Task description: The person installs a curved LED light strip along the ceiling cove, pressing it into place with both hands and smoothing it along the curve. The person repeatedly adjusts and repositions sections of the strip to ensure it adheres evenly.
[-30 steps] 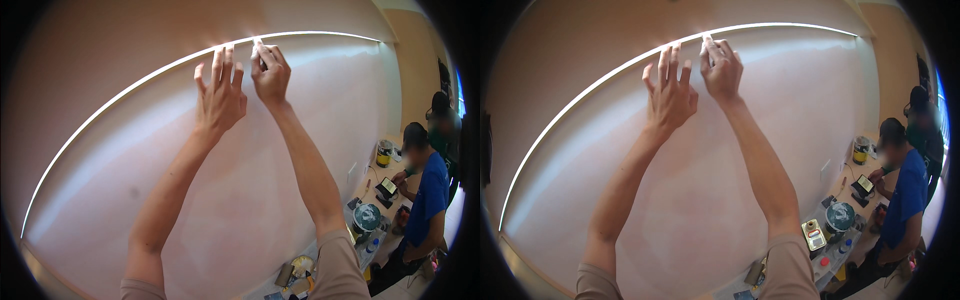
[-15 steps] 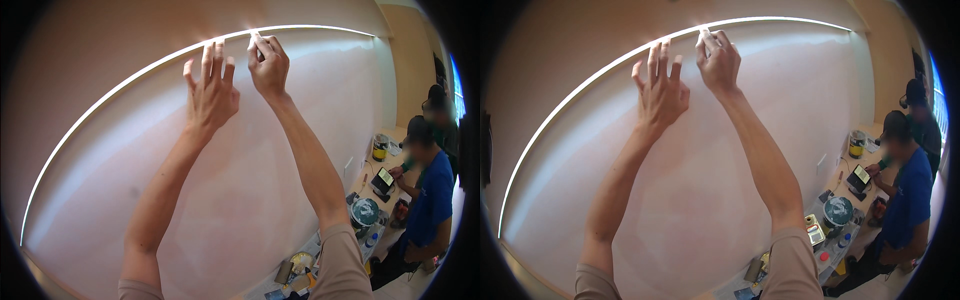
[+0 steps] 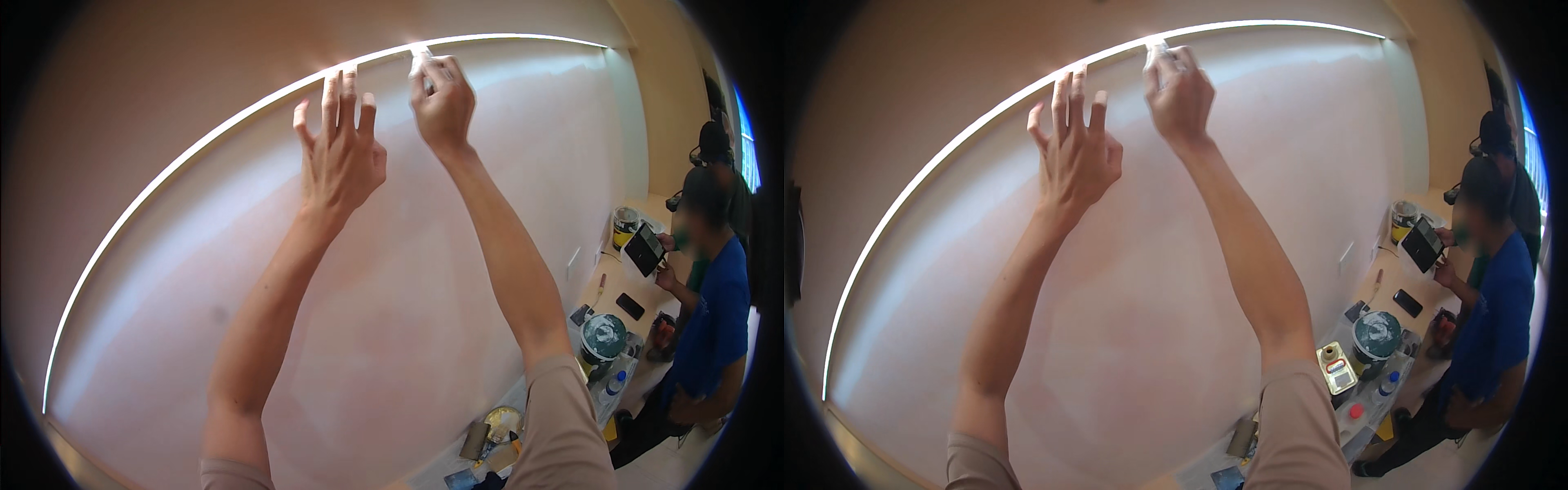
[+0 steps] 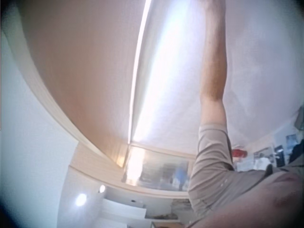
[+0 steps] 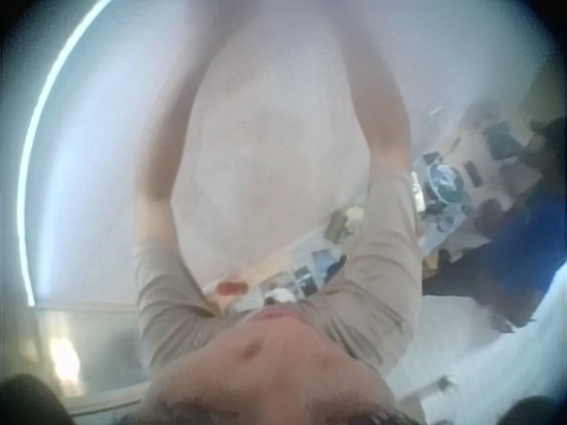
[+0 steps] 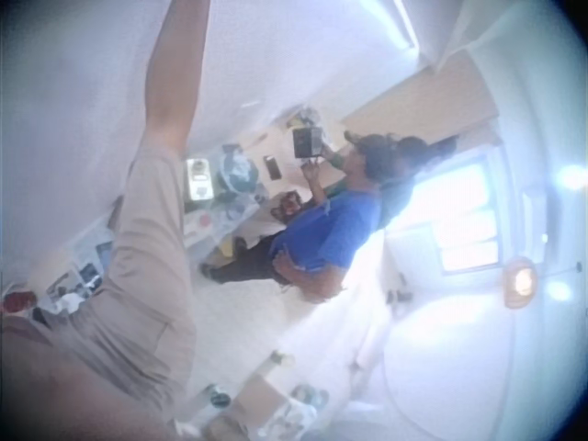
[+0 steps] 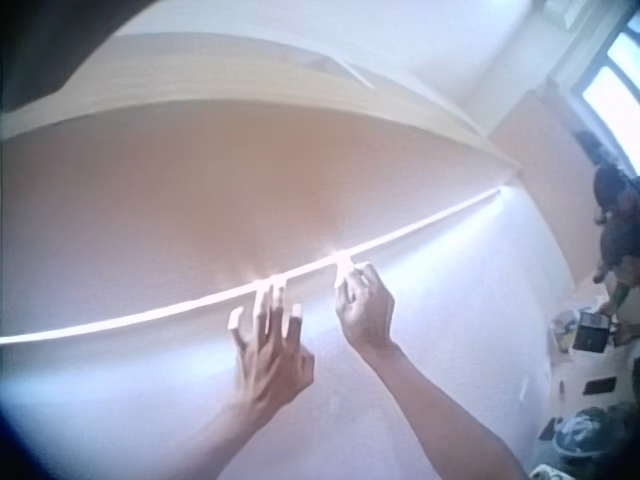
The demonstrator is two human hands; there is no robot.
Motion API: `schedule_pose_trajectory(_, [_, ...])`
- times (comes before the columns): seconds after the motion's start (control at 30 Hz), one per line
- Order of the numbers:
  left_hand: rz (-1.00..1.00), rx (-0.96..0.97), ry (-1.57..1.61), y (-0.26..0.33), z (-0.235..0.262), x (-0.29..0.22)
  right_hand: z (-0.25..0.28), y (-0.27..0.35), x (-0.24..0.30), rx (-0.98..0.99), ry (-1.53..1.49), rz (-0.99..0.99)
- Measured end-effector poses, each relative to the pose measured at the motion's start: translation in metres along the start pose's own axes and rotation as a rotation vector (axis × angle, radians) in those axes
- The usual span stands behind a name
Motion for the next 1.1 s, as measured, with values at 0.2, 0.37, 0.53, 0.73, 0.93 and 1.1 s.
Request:
schedule_pose_trajectory(0.2, [-0.004,0.016,-0.013,0.002,-0.002,-0.003,0.018,-0.008,0.001,-0.164,-0.182,-0.092])
schedule_pose_trajectory(0.37, [0.002,0.014,-0.007,0.000,0.001,-0.008,0.011,-0.014,-0.007,-0.167,-0.143,-0.044])
schedule_pose_trajectory(0.53, [0.012,0.005,-0.023,0.009,-0.002,-0.009,0.005,0.002,0.020,-0.036,-0.208,-0.003])
schedule_pose_trajectory(0.73, [0.009,-0.001,0.009,0.012,-0.003,-0.015,0.010,0.015,0.028,-0.068,-0.247,0.032])
schedule_pose_trajectory(0.93, [0.006,-0.014,0.026,0.012,-0.003,-0.017,0.011,0.015,0.029,0.000,-0.225,-0.051])
schedule_pose_trajectory(1.1, [0.011,-0.003,0.018,0.013,-0.005,-0.018,0.014,0.005,0.002,-0.056,-0.169,-0.088])
Point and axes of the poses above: each hand's wrist, its own y-axis away from the middle knuckle, its own z-axis out of the back of the hand, x = y × z, the point moved 8 cm from there along -y, towards the middle knuckle, and after that the axes turned 6 degrees about -x, right-handed, at the moved point
